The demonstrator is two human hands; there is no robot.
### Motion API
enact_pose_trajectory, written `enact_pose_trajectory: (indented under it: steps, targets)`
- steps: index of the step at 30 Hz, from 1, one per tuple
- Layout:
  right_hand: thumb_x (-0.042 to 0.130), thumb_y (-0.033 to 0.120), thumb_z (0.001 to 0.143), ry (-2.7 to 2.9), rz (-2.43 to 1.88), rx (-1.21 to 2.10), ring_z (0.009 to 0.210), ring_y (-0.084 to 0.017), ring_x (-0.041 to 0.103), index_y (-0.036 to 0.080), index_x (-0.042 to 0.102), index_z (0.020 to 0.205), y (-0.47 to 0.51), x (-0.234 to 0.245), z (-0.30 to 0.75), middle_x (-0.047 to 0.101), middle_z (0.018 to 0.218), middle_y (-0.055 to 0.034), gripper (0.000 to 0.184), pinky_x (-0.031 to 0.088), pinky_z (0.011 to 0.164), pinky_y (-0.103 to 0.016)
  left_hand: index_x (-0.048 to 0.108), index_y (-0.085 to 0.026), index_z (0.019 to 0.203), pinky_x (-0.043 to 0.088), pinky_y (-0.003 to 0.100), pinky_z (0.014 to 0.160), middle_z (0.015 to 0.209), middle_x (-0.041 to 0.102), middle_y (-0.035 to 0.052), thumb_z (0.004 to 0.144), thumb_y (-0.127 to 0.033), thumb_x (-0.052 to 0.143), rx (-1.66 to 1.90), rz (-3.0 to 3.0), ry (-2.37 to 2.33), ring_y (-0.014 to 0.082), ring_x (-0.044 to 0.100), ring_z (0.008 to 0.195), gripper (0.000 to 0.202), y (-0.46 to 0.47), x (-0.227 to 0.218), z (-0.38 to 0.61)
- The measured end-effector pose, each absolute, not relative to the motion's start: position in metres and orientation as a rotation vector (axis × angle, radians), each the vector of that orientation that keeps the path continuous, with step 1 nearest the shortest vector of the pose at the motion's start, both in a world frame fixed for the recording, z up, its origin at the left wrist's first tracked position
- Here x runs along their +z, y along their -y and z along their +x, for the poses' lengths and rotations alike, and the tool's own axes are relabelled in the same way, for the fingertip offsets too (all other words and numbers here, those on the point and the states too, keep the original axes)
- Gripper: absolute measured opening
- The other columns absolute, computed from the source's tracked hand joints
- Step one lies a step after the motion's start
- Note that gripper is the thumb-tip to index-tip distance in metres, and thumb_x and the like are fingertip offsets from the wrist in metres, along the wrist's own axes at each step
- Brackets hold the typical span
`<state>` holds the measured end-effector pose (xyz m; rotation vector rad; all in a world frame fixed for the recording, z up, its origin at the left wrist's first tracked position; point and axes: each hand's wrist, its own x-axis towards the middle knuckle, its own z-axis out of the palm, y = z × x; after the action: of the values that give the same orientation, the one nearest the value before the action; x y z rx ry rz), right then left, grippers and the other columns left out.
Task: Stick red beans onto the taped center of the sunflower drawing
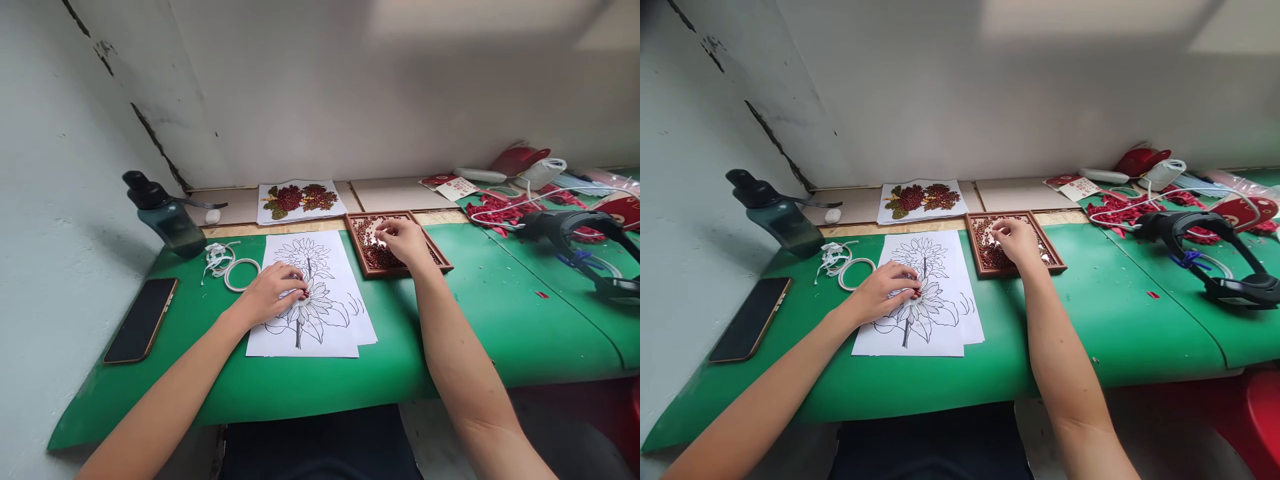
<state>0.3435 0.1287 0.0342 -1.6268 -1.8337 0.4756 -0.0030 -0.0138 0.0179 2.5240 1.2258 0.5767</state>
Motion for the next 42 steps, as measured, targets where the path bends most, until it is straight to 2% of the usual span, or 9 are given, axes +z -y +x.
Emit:
enact_pose_trajectory:
  steps: [5,9,12,17,28,37,42]
  targets:
    - [0.055,0.023,0.086,1.807,-1.713,0.390,0.096,-0.025,0.071,0.019,0.080,0.102,-0.130,0.033,0.346,0.080,0.107,-0.0090,0.030,0.049,0.081,-0.034,0.074,-0.030,0.123,0.052,0.047,0.101,0.132,0.067,0.0055,0.109,-0.033,0.050,0.571,2.514,-1.226,0.0261,0.060,0.123,0.028,0.014,0.017,-0.003]
    - [0.062,0.021,0.084,1.883,-1.796,0.380,0.108,-0.028,0.069,0.018,0.080,0.110,-0.132,0.031,0.349,0.078,0.119,-0.0113,0.032,0.049,0.089,-0.035,0.073,-0.029,0.124,0.052,0.047,0.101,0.132,0.067,0.0056,0.109,-0.034,0.050,0.567,2.505,-1.228,0.0258,0.060,0.123,0.028,0.014,0.018,-0.003]
    - [0.067,0.025,0.084,1.967,-1.836,0.402,0.105,-0.028,0.070,0.018,0.082,0.107,-0.133,0.029,0.349,0.079,0.116,-0.0115,0.028,0.048,0.086,-0.034,0.073,-0.029,0.125,0.052,0.047,0.100,0.132,0.067,0.0062,0.109,-0.034,0.050,0.570,2.500,-1.238,0.0263,0.060,0.123,0.028,0.014,0.018,-0.003]
    - [0.065,0.025,0.087,2.014,-1.912,0.390,0.094,-0.025,0.070,0.019,0.083,0.096,-0.134,0.028,0.348,0.080,0.102,-0.0094,0.021,0.045,0.077,-0.031,0.073,-0.029,0.124,0.053,0.047,0.101,0.133,0.067,0.0062,0.108,-0.034,0.051,0.574,2.491,-1.248,0.0266,0.060,0.124,0.027,0.015,0.020,-0.002]
    - [0.065,0.026,0.091,2.077,-1.986,0.345,0.088,-0.024,0.067,0.019,0.080,0.095,-0.131,0.035,0.345,0.078,0.097,-0.0098,0.017,0.039,0.069,-0.030,0.072,-0.029,0.126,0.053,0.048,0.100,0.134,0.066,0.0063,0.109,-0.035,0.049,0.574,2.484,-1.264,0.0268,0.060,0.124,0.029,0.014,0.018,-0.004]
    - [0.058,0.014,0.085,2.154,-1.948,0.306,0.074,-0.023,0.060,0.018,0.071,0.079,-0.128,0.033,0.343,0.071,0.081,-0.0104,0.015,0.036,0.067,-0.031,0.071,-0.028,0.127,0.053,0.050,0.105,0.136,0.065,0.0065,0.108,-0.036,0.050,0.555,2.473,-1.267,0.0270,0.058,0.127,0.028,0.014,0.018,-0.001]
    - [0.049,0.012,0.090,2.130,-1.749,0.216,0.087,-0.026,0.059,0.019,0.066,0.089,-0.126,0.032,0.333,0.071,0.097,-0.0137,0.018,0.040,0.075,-0.034,0.070,-0.028,0.127,0.053,0.050,0.105,0.138,0.064,0.0070,0.108,-0.037,0.050,0.556,2.466,-1.283,0.0278,0.058,0.128,0.028,0.015,0.019,0.000]
